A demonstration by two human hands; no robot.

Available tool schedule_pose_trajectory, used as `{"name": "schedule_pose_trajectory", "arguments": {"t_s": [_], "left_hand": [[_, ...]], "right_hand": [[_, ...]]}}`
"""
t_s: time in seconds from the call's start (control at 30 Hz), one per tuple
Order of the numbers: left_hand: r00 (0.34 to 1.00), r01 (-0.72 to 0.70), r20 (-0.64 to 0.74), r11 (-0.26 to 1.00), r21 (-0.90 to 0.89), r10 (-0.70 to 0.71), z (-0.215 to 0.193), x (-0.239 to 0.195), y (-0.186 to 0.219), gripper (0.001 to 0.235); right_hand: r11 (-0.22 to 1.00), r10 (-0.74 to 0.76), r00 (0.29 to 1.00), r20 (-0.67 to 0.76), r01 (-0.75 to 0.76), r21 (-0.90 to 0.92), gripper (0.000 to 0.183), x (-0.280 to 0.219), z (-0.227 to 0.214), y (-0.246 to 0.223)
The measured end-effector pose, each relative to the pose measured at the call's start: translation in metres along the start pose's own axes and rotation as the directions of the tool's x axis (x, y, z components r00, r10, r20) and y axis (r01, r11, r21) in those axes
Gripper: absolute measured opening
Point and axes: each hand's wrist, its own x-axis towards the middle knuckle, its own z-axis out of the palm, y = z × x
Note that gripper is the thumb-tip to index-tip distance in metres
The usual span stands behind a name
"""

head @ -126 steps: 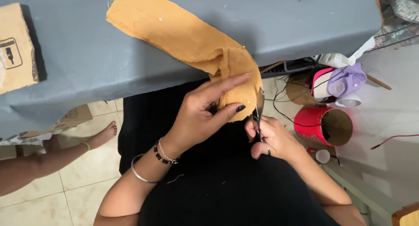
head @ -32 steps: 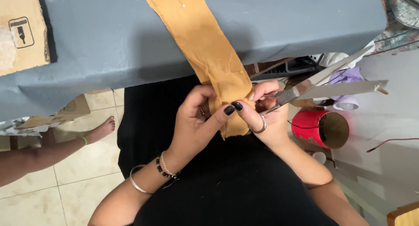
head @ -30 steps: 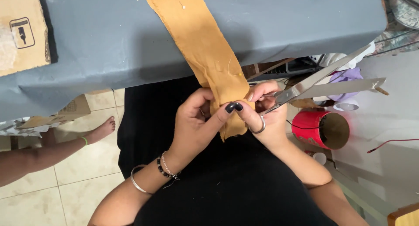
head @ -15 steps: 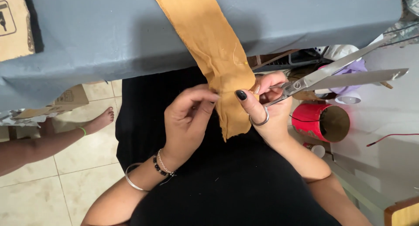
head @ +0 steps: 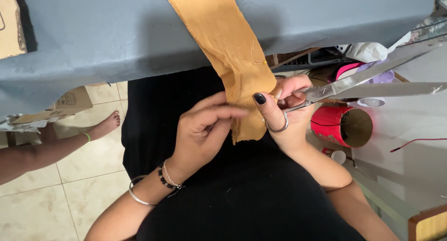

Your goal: Using scissors to cut out specific patterned shapes from a piece of tan fabric on a workspace.

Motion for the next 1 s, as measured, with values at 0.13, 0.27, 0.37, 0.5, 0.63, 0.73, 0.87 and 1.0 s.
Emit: {"name": "schedule_pose_trajectory", "arguments": {"t_s": [0.13,0.27,0.37,0.5,0.63,0.73,0.87,1.0], "left_hand": [[1.0,0.005,0.031,0.998,-0.064,-0.003,0.002,0.002,0.007,0.022],[0.998,0.007,0.062,0.996,-0.086,-0.001,0.006,0.001,-0.002,0.025],[0.997,0.013,0.071,0.998,-0.058,-0.009,0.003,0.001,-0.006,0.028],[0.972,0.071,0.21,0.982,0.177,-0.108,-0.01,0.008,0.012,0.036],[0.969,0.014,0.237,0.969,0.245,-0.073,-0.019,0.017,0.019,0.036],[0.972,0.031,0.219,0.971,0.238,-0.085,-0.02,0.022,0.021,0.041],[0.97,0.084,0.216,0.985,0.148,-0.115,-0.015,0.027,0.022,0.043],[0.968,0.152,0.199,0.988,0.023,-0.153,-0.011,0.03,0.021,0.047]], "right_hand": [[1.0,-0.008,1.0,-0.003,0.008,0.016,0.036,0.001,0.0,0.001],[0.997,0.028,1.0,-0.01,-0.027,0.078,0.036,-0.002,0.005,0.001],[0.999,0.034,0.999,-0.006,-0.034,0.03,0.037,0.002,-0.002,0.0],[0.981,0.158,0.987,-0.007,-0.158,-0.112,0.031,0.016,0.004,-0.032],[0.978,0.16,0.969,0.188,-0.129,-0.166,0.025,0.028,-0.07,-0.058],[0.785,0.493,0.675,0.549,-0.073,-0.615,0.043,0.029,-0.14,-0.075],[0.787,0.609,0.252,0.752,-0.071,-0.613,0.073,0.024,-0.153,-0.076],[0.78,0.605,0.083,0.792,-0.259,-0.569,0.073,0.028,-0.142,-0.076]]}}
